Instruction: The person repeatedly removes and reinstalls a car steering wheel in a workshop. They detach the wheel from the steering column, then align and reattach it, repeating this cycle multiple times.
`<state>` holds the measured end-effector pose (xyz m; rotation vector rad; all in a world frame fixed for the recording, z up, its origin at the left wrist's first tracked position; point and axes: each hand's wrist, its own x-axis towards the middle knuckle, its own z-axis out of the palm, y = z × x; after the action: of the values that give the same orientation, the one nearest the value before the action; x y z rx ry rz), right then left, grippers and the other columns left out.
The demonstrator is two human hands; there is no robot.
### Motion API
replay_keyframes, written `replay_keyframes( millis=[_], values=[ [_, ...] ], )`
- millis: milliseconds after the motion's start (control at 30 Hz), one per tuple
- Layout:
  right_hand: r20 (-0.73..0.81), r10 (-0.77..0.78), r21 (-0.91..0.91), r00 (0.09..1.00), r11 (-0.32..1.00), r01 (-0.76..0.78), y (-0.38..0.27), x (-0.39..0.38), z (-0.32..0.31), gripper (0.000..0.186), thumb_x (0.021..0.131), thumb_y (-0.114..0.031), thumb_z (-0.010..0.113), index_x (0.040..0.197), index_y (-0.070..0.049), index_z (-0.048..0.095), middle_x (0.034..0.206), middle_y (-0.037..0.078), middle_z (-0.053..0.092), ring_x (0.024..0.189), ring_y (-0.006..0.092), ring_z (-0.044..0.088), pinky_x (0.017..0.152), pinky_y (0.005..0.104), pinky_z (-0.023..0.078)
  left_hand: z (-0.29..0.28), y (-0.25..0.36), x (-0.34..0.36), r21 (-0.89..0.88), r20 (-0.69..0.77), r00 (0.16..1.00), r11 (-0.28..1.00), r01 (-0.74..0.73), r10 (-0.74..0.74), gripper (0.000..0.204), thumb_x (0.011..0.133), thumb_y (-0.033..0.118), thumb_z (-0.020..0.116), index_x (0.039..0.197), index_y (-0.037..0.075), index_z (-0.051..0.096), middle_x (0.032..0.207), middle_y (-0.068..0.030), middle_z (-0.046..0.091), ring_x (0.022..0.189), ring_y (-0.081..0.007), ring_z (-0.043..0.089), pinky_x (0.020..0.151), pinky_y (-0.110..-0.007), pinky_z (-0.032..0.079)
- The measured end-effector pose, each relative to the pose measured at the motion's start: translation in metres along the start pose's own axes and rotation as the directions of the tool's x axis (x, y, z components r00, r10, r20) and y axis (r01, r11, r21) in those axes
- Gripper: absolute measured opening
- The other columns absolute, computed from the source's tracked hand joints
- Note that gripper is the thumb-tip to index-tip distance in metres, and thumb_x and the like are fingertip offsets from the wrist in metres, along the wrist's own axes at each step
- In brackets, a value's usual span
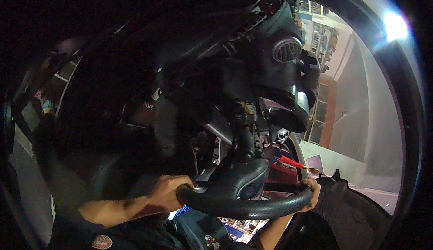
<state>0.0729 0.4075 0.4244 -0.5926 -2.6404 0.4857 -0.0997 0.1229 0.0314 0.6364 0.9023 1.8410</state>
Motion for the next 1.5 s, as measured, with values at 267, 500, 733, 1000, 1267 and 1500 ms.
replay_keyframes(
  millis=[267,500,733,1000,1267,1500],
  values=[
    [-0.224,0.075,0.326,0.972,0.945,0.003,0.023,-0.012,-0.027,0.088,0.083,-0.082,0.064,0.109,0.002,0.053,0.106,0.016,0.058,0.102,0.0256,0.059,0.094,0.0372,0.051,0.000,-0.011,0.002,-0.008,0.000,0.998,0.998,-0.055,0.055,0.026,0.076,0.004,0.081,0.100,0.007,0.074,0.097,-0.0138,0.078,0.087,-0.0362,0.079,0.074,-0.045,0.062],
    [-0.130,0.003,-0.001,0.992,1.000,-0.003,-0.011,0.008,0.003,0.099,0.083,-0.094,0.056,0.105,0.002,0.049,0.097,0.018,0.059,0.088,0.0277,0.062,0.080,0.0385,0.055,-0.007,-0.012,0.006,0.048,0.121,0.993,0.999,-0.010,0.004,0.036,0.078,0.016,0.088,0.109,0.007,0.072,0.106,-0.0154,0.078,0.101,-0.0381,0.077,0.085,-0.047,0.061],
    [-0.171,-0.068,-0.060,0.983,0.996,0.058,-0.019,0.010,0.021,0.094,0.089,-0.092,0.050,0.105,0.000,0.051,0.097,0.018,0.061,0.084,0.0282,0.064,0.080,0.0409,0.058,-0.023,-0.026,0.017,-0.008,0.346,0.930,0.991,0.134,-0.123,0.062,0.078,0.028,0.093,0.132,0.008,0.068,0.125,-0.0184,0.075,0.118,-0.0403,0.073,0.101,-0.048,0.058],
    [-0.063,-0.087,-0.071,0.994,0.994,0.083,-0.039,0.015,0.045,0.096,0.091,-0.096,0.048,0.109,-0.002,0.059,0.100,0.013,0.063,0.091,0.0237,0.063,0.087,0.0369,0.053,0.007,-0.043,0.007,-0.115,0.179,0.982,0.993,-0.035,0.055,0.042,0.086,0.023,0.089,0.120,0.004,0.072,0.115,-0.0171,0.077,0.107,-0.0365,0.076,0.093,-0.046,0.060],
    [-0.234,-0.139,-0.279,0.962,0.958,0.071,-0.046,0.017,0.076,0.102,0.093,-0.100,0.028,0.094,-0.001,0.054,0.084,0.011,0.056,0.074,0.0203,0.056,0.069,0.0312,0.049,0.018,-0.035,0.009,-0.260,0.049,0.998,0.965,-0.026,0.040,0.020,0.091,0.012,0.083,0.104,0.001,0.072,0.103,-0.0182,0.079,0.094,-0.0335,0.079,0.082,-0.042,0.060],
    [-0.288,-0.163,-0.430,0.944,0.903,0.024,-0.053,0.015,0.089,0.106,0.092,-0.101,0.020,0.090,-0.001,0.055,0.080,0.011,0.057,0.074,0.0208,0.056,0.069,0.0323,0.047,0.013,-0.037,0.012,-0.250,0.097,0.994,0.968,-0.026,0.052,0.016,0.094,0.010,0.081,0.104,0.000,0.073,0.102,-0.0195,0.079,0.093,-0.0310,0.080,0.082,-0.041,0.061]
  ],
)
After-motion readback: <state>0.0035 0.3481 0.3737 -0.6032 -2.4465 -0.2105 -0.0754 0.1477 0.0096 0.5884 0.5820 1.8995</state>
